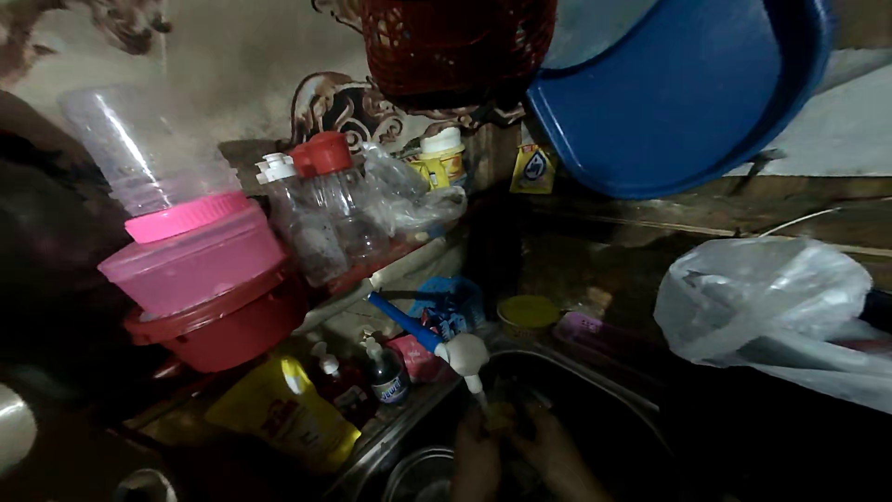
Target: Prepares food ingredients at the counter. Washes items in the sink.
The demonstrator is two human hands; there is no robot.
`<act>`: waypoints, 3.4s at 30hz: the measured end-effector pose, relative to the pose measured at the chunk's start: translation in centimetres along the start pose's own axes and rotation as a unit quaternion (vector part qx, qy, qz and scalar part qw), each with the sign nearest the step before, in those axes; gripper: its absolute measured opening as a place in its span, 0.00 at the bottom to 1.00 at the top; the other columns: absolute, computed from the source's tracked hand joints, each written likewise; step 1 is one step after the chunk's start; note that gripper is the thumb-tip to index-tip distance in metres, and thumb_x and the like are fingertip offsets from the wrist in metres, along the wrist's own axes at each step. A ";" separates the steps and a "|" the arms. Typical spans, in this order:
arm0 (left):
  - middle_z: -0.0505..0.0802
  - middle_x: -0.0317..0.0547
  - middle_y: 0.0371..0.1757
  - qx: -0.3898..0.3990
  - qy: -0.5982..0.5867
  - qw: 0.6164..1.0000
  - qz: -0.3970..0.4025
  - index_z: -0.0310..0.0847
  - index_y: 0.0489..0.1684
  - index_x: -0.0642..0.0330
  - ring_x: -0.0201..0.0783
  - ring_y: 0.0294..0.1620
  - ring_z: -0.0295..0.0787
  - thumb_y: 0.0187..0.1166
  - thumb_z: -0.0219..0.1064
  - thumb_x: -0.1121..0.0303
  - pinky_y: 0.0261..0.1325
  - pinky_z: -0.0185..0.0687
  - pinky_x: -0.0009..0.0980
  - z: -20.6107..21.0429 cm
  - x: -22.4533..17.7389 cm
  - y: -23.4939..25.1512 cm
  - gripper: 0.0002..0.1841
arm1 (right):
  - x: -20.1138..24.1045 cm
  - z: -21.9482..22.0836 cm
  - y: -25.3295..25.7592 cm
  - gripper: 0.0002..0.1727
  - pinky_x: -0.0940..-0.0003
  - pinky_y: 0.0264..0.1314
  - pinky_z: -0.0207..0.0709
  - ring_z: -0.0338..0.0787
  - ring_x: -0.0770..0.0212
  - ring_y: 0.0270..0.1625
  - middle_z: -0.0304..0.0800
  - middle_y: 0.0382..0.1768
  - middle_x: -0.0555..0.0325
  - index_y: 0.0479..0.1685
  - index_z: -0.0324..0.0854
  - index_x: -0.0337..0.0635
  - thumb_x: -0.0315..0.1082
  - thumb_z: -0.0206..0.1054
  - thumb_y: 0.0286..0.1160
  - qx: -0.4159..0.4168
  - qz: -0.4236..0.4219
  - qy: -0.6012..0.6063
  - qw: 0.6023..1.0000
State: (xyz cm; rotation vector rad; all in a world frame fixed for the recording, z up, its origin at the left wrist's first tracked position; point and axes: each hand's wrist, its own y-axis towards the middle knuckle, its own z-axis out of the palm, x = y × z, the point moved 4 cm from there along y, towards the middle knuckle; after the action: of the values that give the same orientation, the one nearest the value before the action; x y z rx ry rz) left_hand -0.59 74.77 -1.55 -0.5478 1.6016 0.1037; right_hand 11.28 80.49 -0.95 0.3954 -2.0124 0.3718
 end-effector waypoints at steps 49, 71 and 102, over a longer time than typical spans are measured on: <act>0.95 0.51 0.36 0.022 -0.064 0.992 -0.104 0.82 0.54 0.68 0.41 0.32 0.94 0.89 0.63 0.58 0.37 0.92 0.35 -2.1 0.2 0.0 0.17 | -3.0 1.6 1.4 0.12 0.72 0.19 0.75 0.82 0.65 0.21 0.87 0.26 0.54 0.46 0.82 0.38 0.39 0.62 0.86 0.014 0.255 0.449 0.856; 0.91 0.55 0.59 -0.010 -0.059 0.998 -0.002 0.71 0.79 0.61 0.44 0.40 0.95 0.85 0.63 0.74 0.42 0.94 0.38 -3.7 0.5 0.0 0.23 | -2.7 -2.8 4.2 0.08 0.78 0.13 0.66 0.69 0.72 0.12 0.73 0.18 0.63 0.51 0.78 0.42 0.36 0.62 0.86 -0.066 0.190 0.469 0.860; 0.92 0.52 0.41 -0.094 -0.092 0.991 -0.029 0.86 0.54 0.67 0.41 0.39 0.90 0.84 0.69 0.59 0.46 0.87 0.39 -0.6 2.1 1.1 0.17 | 2.4 2.9 0.1 0.62 0.43 0.74 0.79 0.88 0.40 0.69 0.78 0.76 0.38 0.97 0.20 0.47 0.28 0.71 0.71 0.079 -0.022 -0.192 0.978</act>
State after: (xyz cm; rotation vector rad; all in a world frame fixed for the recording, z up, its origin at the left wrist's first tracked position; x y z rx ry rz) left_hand -1.58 74.94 -3.78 -0.7108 1.4024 0.2561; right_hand 7.92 79.06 -0.09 0.6501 -2.3509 0.4566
